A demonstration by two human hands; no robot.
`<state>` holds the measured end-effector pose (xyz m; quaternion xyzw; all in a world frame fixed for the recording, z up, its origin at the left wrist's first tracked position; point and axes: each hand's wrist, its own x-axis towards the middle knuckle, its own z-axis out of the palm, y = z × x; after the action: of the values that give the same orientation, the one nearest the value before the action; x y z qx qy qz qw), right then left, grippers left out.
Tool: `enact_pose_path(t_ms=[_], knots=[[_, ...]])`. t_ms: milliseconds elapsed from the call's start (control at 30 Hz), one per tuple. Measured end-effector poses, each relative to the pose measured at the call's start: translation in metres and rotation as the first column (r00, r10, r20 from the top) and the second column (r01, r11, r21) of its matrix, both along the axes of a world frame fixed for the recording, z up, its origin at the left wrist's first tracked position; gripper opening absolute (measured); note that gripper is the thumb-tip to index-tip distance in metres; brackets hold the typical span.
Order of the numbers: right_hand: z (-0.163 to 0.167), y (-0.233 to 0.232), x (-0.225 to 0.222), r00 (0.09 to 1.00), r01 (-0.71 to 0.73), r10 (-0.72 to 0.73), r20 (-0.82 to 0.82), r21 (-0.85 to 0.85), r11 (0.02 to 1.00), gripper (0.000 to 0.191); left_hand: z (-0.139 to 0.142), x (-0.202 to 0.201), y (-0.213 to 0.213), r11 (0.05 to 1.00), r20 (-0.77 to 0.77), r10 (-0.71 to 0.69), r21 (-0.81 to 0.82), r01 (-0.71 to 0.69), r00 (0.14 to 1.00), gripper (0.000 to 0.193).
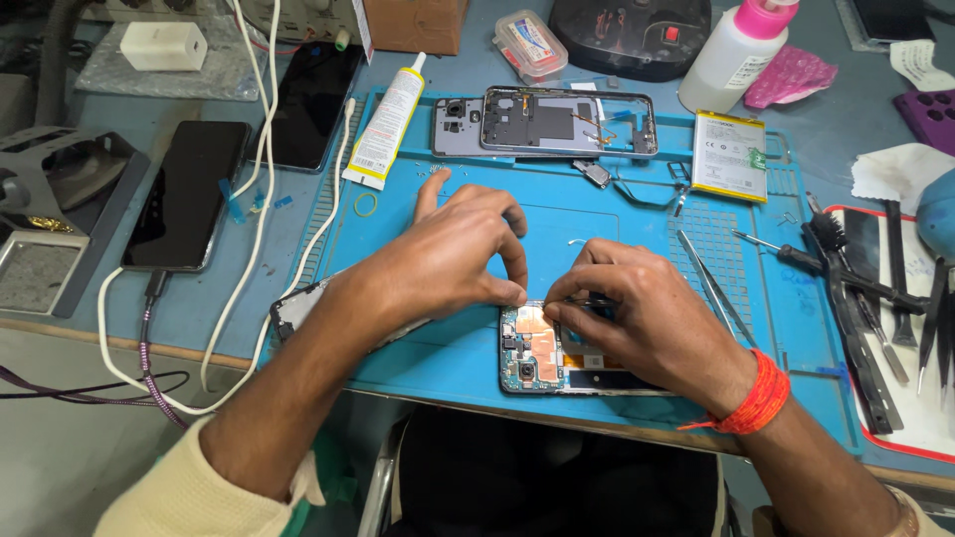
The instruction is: The person repairs a disassembled smartphone at a workbench, using tweezers to lift and reposition internal components and flex cables inside the phone frame. They handle the mid-frame and display assembly, transfer small parts between the two phone halves, and press components into place by hand.
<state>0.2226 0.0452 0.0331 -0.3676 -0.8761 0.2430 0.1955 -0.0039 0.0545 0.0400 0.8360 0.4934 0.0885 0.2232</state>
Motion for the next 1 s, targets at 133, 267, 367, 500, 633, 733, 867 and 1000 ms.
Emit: enact_pose_path(t_ms=[133, 267, 367, 500, 633, 733, 867, 1000], knots=[[0.0, 0.001, 0.0, 1.0, 0.012, -0.012, 0.022, 0.001, 1.0, 0.012, 0.006, 0.005, 0.009, 0.994, -0.025, -0.105, 0.015, 0.105, 0.994, 0.02], [0.0, 0.002, 0.001, 1.0, 0.003, -0.003, 0.0, -0.013, 1.0, 0.012, 0.012, 0.011, 0.014, 0.99, -0.121, -0.138, -0.005, 0.138, 0.983, 0.017], [-0.002, 0.003, 0.001, 1.0, 0.013, -0.013, 0.0, -0.022, 1.0, 0.015, 0.017, 0.017, 0.017, 0.99, -0.181, -0.144, -0.031, 0.141, 0.973, 0.016], [-0.002, 0.003, 0.003, 1.0, 0.003, -0.003, -0.009, 0.006, 1.0, 0.016, 0.021, 0.027, 0.022, 0.986, -0.278, -0.165, -0.047, 0.158, 0.946, 0.014], [-0.002, 0.003, 0.003, 1.0, 0.005, -0.005, -0.006, -0.01, 1.0, 0.017, 0.022, 0.035, 0.026, 0.981, -0.345, -0.193, -0.063, 0.182, 0.919, 0.013], [-0.002, 0.004, 0.003, 0.999, -0.019, 0.02, -0.029, 0.017, 1.0, 0.017, 0.024, 0.04, 0.03, 0.977, -0.388, -0.214, -0.078, 0.199, 0.897, 0.017], [-0.002, 0.003, 0.003, 1.0, -0.016, 0.016, -0.021, 0.011, 1.0, 0.017, 0.023, 0.043, 0.036, 0.976, -0.449, -0.219, -0.103, 0.193, 0.867, 0.023], [-0.002, 0.002, 0.003, 1.0, 0.001, -0.002, -0.02, -0.013, 1.0, 0.016, 0.018, 0.052, 0.039, 0.967, -0.517, -0.221, -0.008, 0.254, 0.827, 0.039]])
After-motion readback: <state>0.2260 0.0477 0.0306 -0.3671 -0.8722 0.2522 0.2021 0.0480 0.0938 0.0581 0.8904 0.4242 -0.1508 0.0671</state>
